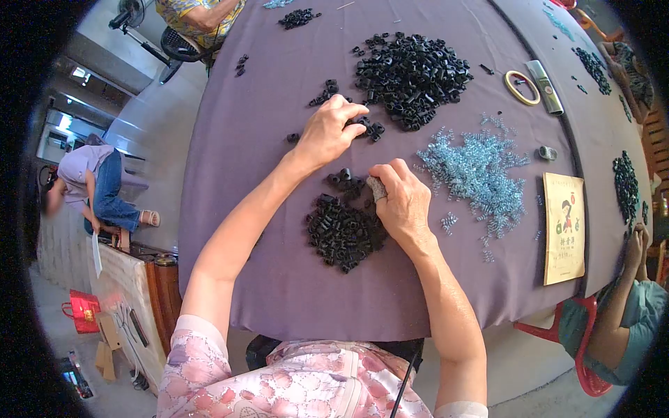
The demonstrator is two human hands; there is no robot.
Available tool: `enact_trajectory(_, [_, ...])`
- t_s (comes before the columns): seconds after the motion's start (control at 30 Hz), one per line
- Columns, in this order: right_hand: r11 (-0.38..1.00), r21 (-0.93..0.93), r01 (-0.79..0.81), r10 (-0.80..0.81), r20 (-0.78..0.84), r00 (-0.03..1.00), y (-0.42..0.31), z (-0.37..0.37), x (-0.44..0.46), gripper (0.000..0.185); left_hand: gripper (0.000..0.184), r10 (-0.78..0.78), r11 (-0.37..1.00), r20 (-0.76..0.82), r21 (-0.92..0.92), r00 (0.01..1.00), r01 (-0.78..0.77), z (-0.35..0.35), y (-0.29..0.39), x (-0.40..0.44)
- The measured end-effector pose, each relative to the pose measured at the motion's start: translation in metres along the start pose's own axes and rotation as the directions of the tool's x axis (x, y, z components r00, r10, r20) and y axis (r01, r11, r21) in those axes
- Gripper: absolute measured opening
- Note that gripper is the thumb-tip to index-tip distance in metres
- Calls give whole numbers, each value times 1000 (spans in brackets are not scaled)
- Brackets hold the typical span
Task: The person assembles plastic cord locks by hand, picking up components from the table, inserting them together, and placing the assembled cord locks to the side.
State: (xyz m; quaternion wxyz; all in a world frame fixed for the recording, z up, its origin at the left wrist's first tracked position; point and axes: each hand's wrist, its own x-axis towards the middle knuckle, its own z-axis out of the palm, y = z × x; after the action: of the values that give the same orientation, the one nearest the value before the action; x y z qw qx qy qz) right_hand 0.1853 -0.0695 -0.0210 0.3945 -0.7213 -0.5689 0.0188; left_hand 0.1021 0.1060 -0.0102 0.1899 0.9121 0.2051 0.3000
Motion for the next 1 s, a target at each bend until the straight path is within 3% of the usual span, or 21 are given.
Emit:
enact_trajectory(0.07, [1000, 8, 0, 0, 2, 1000, -1, -1, 1, 28, 17, -11, 999, 81, 45, 997, 7, 5, -1, 6])
enact_trajectory(0.17, [1000, 7, -9, 9, 6, 1000, -1, -2, 0, 28, 15, -109, 991, 142, -61, 984, 118, 4, 1, 8])
enact_trajectory(0.3, [1000, 8, -9, 9, 2, 1000, 0, -1, 1, 28, 12, -62, 984, 9, -166, 998, 62, 3, 3, 3])
enact_trajectory(0.4, [1000, -11, -9, 9, 8, 1000, -1, -1, 1, 27, 13, 89, 995, -48, -30, 995, -90, 6, 18, 5])
enact_trajectory(0.53, [1000, -3, 3, -3, 4, 1000, 0, -1, 1, 27, 10, 38, 983, 99, 177, 994, -56, 19, 29, 10])
enact_trajectory(0.67, [1000, -9, -2, 2, 13, 1000, 0, 0, 0, 27, 7, 26, 947, 125, 316, 992, -64, 31, 37, 14])
enact_trajectory(0.8, [1000, -14, -6, 6, 10, 1000, 0, 1, 1, 25, 10, 118, 951, 203, 260, 972, -169, 39, 40, 23])
enact_trajectory(0.93, [1000, -8, 10, -10, -4, 1000, 0, 2, 1, 24, 10, 306, 902, 217, 245, 927, -355, 38, 41, 27])
enact_trajectory(1.0, [1000, -18, 11, -12, -7, 1000, 2, 3, 0, 24, 9, 322, 910, 195, 205, 927, -359, 35, 43, 22])
